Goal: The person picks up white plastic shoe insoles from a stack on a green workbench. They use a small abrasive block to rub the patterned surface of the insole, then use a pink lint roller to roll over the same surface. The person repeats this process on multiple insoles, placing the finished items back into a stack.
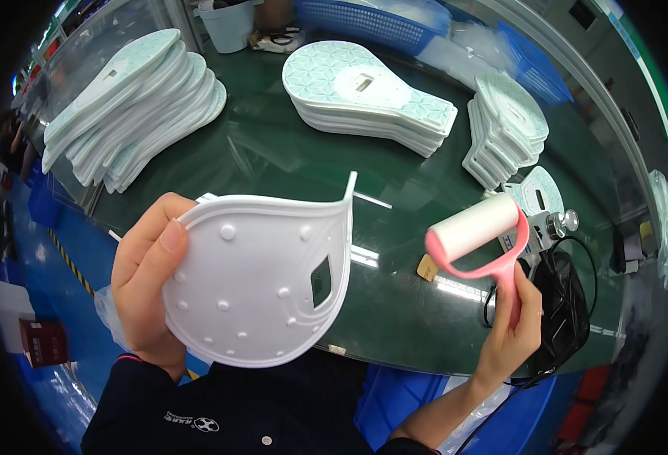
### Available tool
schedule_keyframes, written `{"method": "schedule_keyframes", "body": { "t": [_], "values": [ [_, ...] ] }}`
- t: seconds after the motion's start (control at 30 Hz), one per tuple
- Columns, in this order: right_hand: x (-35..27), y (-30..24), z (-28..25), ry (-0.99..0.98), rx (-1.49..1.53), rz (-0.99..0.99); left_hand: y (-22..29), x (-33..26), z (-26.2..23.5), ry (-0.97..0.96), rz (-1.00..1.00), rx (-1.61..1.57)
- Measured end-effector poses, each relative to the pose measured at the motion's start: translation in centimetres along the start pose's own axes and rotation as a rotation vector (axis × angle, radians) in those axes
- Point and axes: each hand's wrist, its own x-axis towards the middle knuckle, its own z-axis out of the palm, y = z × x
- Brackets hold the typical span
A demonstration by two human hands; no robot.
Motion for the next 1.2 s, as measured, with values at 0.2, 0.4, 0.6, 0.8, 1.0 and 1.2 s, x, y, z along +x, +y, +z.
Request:
{"method": "schedule_keyframes", "body": {
  "t": [0.2, 0.4, 0.6, 0.8, 1.0, 1.2],
  "values": [
    [0.4, 4.6, 3.1, -0.1, -0.034, 0.206, 0.4, -0.6, 0.0, -0.124, -0.018, -0.076],
    [1.4, -1.5, 3.2, -0.076, 0.212, -0.05, 0.9, -0.8, 1.7, -0.069, 0.021, -0.029],
    [1.2, -9.4, 3.1, -0.68, 0.798, -0.339, 1.7, 1.3, 1.1, -0.35, 0.095, 0.237],
    [-0.6, -8.8, 2.7, -0.078, 1.092, 0.28, -0.2, 2.4, 0.2, -0.157, 0.046, -0.065],
    [-1.3, -8.6, 4.5, 0.118, 1.442, 0.561, -3.1, -0.6, 0.4, -0.27, 0.133, -0.004],
    [-2.9, -7.9, 4.7, 0.012, 1.495, 0.682, -3.3, -0.9, 1.0, -0.19, 0.14, -0.028]
  ]
}}
